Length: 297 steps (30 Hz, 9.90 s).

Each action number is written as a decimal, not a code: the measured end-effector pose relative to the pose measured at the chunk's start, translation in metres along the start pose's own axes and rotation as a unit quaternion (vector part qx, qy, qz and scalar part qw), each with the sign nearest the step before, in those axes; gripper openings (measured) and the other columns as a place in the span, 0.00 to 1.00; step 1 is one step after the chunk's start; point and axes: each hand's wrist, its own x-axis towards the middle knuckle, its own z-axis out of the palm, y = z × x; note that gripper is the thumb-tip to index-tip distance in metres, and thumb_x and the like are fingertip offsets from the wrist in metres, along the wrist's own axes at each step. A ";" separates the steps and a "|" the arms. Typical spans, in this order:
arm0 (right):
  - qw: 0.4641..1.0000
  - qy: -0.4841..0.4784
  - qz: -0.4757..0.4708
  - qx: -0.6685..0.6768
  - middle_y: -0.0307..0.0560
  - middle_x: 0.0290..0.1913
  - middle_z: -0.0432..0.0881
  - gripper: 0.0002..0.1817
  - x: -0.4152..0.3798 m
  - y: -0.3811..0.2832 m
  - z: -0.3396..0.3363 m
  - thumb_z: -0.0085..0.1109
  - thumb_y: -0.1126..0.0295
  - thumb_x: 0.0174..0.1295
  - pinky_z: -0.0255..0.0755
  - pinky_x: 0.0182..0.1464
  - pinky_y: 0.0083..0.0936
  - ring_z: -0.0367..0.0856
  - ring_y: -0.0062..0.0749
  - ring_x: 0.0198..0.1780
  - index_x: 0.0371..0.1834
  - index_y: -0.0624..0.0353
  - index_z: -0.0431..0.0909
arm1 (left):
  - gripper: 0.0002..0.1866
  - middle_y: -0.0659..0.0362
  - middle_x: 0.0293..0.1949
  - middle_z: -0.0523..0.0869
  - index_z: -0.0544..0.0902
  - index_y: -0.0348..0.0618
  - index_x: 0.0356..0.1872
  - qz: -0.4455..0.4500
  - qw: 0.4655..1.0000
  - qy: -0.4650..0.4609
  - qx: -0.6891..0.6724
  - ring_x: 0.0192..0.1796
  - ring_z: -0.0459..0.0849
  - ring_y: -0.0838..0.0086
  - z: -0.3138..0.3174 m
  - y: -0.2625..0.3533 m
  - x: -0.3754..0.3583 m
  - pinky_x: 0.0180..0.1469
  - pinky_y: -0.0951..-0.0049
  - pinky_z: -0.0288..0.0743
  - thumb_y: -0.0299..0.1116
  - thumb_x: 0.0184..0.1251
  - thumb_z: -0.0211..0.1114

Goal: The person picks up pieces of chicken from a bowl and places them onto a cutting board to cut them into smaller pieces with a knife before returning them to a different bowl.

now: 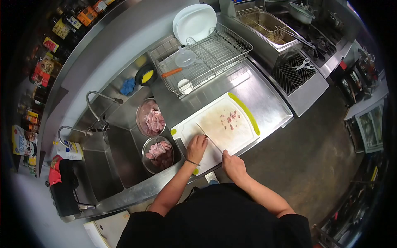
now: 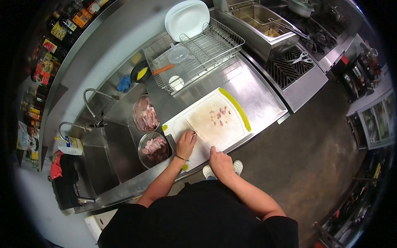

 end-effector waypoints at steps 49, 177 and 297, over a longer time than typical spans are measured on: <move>0.999 -0.023 0.019 0.041 0.68 0.26 0.80 0.10 0.059 -0.007 0.014 0.45 0.69 0.63 0.76 0.33 0.51 0.82 0.61 0.31 0.40 0.65 0.66 | 0.11 0.47 0.34 0.84 0.72 0.41 0.44 -0.255 0.961 0.037 -0.105 0.36 0.82 0.48 0.005 0.002 0.020 0.36 0.55 0.75 0.37 0.72 0.50; 0.985 0.069 0.156 -0.034 0.68 0.24 0.78 0.12 0.014 -0.011 0.033 0.47 0.63 0.66 0.72 0.32 0.55 0.78 0.67 0.28 0.41 0.62 0.67 | 0.15 0.56 0.36 0.84 0.77 0.36 0.51 -0.339 0.655 -0.036 -0.674 0.35 0.84 0.73 -0.073 -0.066 0.042 0.38 0.74 0.79 0.24 0.62 0.59; 0.994 -0.079 0.024 0.076 0.68 0.30 0.80 0.13 0.024 0.008 -0.033 0.48 0.63 0.66 0.73 0.40 0.54 0.79 0.66 0.34 0.37 0.65 0.71 | 0.08 0.54 0.32 0.82 0.76 0.37 0.42 -0.119 0.944 0.056 -0.304 0.36 0.82 0.72 -0.055 -0.021 0.059 0.41 0.73 0.74 0.30 0.70 0.53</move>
